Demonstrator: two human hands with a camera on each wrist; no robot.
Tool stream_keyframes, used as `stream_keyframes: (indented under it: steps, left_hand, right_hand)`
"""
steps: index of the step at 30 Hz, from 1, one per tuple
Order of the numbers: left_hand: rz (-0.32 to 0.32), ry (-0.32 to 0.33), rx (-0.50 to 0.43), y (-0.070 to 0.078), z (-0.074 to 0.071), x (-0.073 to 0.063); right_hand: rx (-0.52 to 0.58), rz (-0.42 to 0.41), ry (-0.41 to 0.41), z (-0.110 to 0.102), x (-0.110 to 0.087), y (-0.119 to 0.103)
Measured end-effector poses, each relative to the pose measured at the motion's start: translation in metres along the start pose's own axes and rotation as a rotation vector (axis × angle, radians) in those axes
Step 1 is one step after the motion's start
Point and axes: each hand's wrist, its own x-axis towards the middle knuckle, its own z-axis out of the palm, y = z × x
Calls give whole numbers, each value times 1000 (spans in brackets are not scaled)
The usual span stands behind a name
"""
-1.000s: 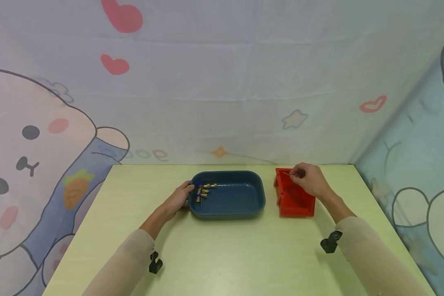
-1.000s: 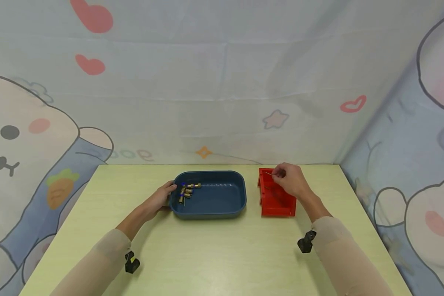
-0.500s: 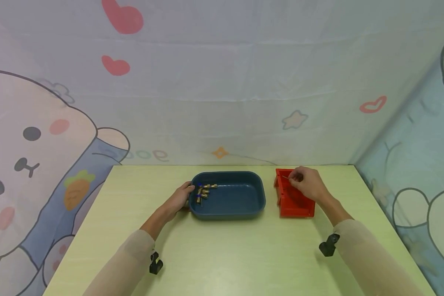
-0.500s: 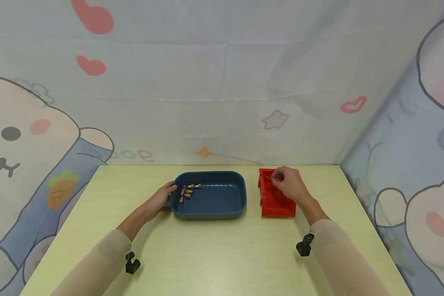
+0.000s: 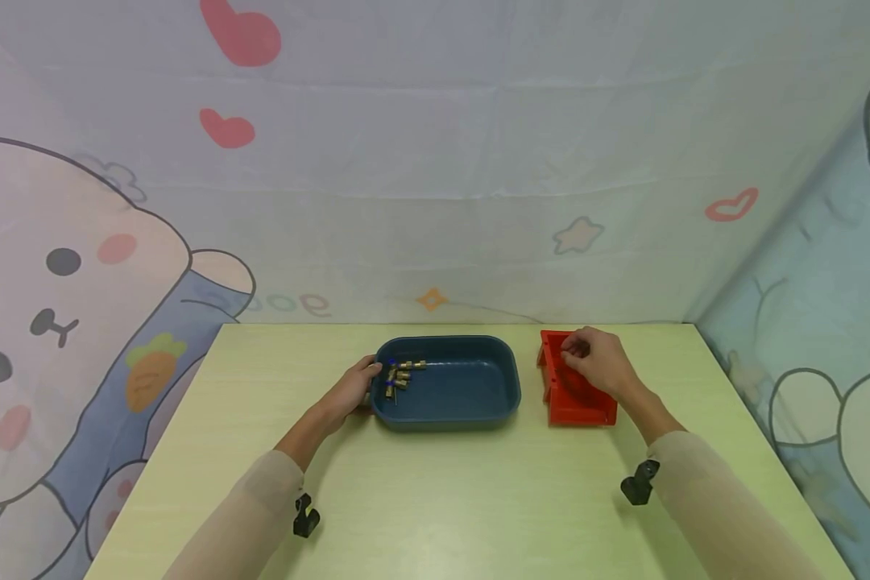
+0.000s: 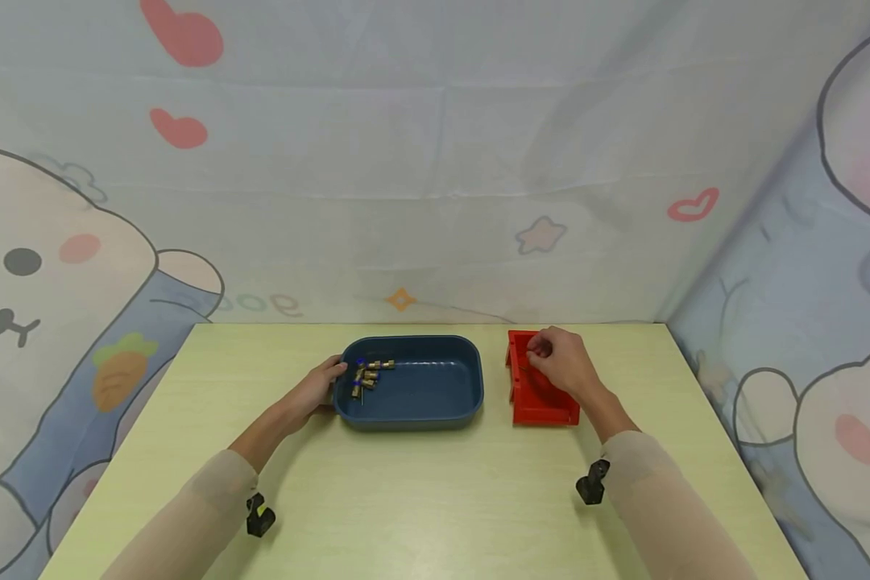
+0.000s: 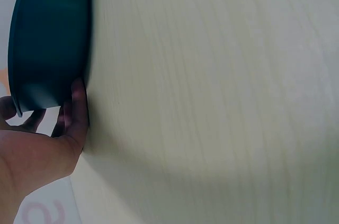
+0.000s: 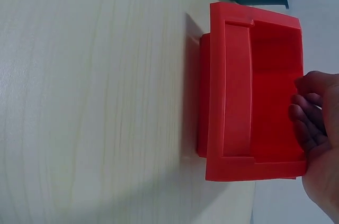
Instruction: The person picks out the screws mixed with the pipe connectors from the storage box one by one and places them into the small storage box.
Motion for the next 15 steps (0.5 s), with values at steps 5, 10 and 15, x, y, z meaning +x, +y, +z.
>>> stream_keyframes:
  steps: [5,10,15]
  left_hand:
    - [3,4,2,0,1,0]
    - [5,5,8,-1,1,1]
    - [6,13,11,-1,1,1]
  right_hand:
    - [-3,13,-5,-1,-1,-3]
    - [-3,18,-11,0,1,-10]
    - [24,-32,-8,6,5,-22]
